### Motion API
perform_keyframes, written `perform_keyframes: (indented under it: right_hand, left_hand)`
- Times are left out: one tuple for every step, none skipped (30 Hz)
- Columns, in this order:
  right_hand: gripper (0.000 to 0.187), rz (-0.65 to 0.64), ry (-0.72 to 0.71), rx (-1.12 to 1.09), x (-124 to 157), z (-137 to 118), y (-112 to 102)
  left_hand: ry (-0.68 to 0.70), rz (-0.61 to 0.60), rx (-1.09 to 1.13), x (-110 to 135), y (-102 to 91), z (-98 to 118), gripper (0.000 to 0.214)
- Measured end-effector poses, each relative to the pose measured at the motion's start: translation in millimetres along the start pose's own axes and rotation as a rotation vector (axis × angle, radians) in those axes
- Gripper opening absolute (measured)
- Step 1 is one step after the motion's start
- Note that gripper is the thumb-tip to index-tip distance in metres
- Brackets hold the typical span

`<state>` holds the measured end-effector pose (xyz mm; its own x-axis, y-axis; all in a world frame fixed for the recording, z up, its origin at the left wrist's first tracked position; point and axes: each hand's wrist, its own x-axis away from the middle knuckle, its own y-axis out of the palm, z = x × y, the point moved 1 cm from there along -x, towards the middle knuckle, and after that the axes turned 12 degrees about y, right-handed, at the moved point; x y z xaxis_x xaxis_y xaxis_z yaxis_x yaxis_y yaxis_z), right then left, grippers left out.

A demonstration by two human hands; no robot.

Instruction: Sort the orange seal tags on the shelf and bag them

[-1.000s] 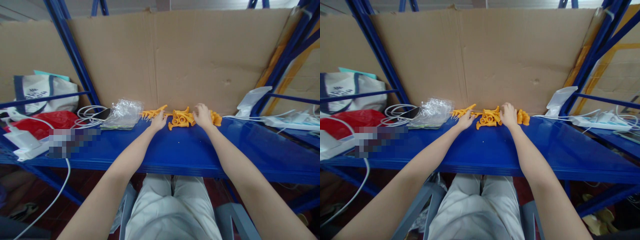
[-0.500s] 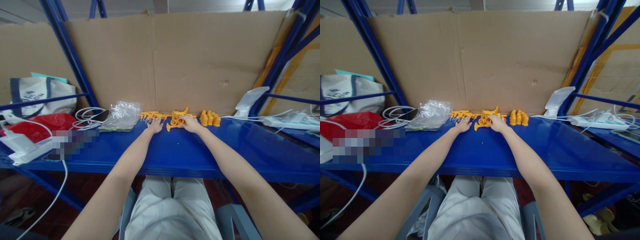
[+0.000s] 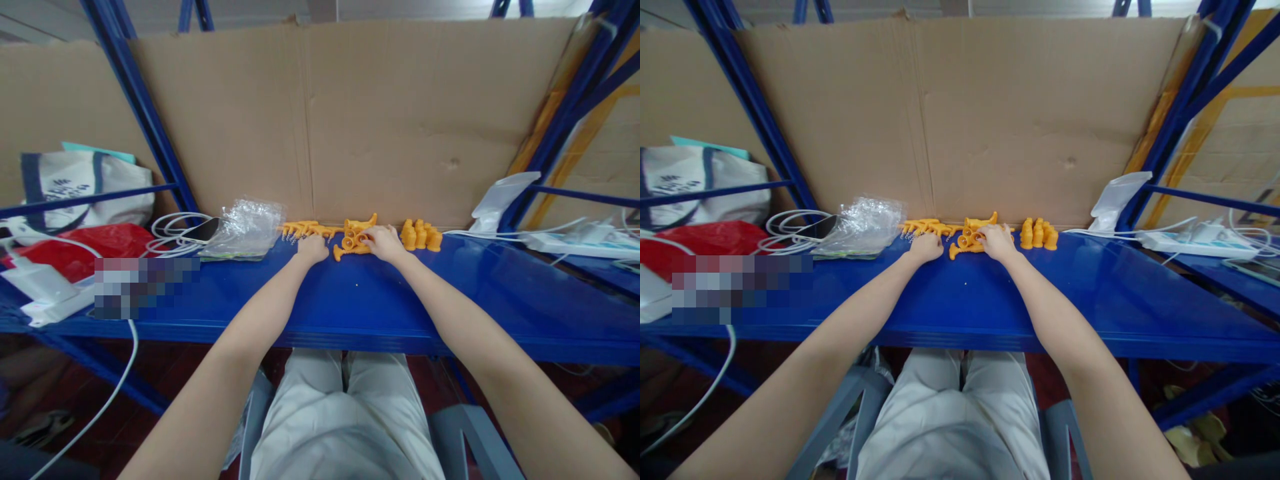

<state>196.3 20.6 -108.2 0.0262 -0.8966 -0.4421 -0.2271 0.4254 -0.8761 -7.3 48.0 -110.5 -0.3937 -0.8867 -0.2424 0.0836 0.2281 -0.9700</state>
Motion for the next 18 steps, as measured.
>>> perform_keyframes:
  right_hand:
    - [0.03,-0.005,0.003,0.001,-1,1,1]
    - [0.03,-0.007,0.005,0.001,-1,1,1]
    - [0.03,-0.006,0.005,0.0,-2,2,2]
    - [0.03,-0.003,0.004,0.0,-3,3,3]
    - [0.031,0.001,0.003,0.0,-4,3,4]
    - [0.031,0.003,0.007,0.001,-4,4,4]
    - [0.032,0.003,0.014,0.004,-5,4,4]
    - [0.034,0.0,0.025,0.009,-5,4,4]
    - [0.035,-0.006,0.037,0.013,-5,4,4]
    - [0.036,-0.011,0.047,0.015,-5,4,4]
    - [0.037,-0.013,0.055,0.015,-5,4,4]
    - [0.038,-0.01,0.058,0.014,-5,4,4]
    - [0.039,0.0,0.057,0.012,-4,4,3]
    - [0.039,0.014,0.052,0.01,-4,4,3]
    - [0.039,0.035,0.049,0.007,-3,4,3]
    - [0.039,0.056,0.05,0.002,-3,4,2]
    - [0.039,0.078,0.056,-0.006,-2,5,1]
    - [0.039,0.1,0.067,-0.019,-2,5,0]
  left_hand:
    - [0.001,-0.025,-0.003,0,1.6,-1,0.038]
    - [0.004,-0.036,-0.008,-1,3.4,-3,0.039]
    - [0.008,-0.035,-0.014,-2,5.3,-5,0.04]
    - [0.012,-0.03,-0.019,-3,7.0,-6,0.041]
    - [0.015,-0.026,-0.021,-4,8.6,-8,0.041]
    - [0.018,-0.021,-0.021,-5,9.9,-9,0.042]
    - [0.021,-0.017,-0.019,-6,11.0,-10,0.043]
    - [0.02,-0.015,-0.015,-6,11.9,-11,0.044]
    - [0.013,-0.014,-0.011,-7,12.6,-11,0.044]
    - [0.005,-0.013,-0.005,-7,13.1,-12,0.045]
    - [-0.006,-0.011,0.0,-7,13.6,-13,0.047]
    - [-0.016,-0.011,0.006,-7,13.9,-13,0.048]
    - [-0.024,-0.012,0.01,-7,14.1,-14,0.048]
    - [-0.026,-0.014,0.012,-7,14.3,-14,0.049]
    - [-0.025,-0.017,0.014,-7,14.3,-14,0.05]
    - [-0.021,-0.021,0.015,-7,14.4,-14,0.051]
    - [-0.018,-0.025,0.016,-7,14.3,-14,0.051]
    - [-0.017,-0.027,0.018,-7,14.3,-14,0.051]
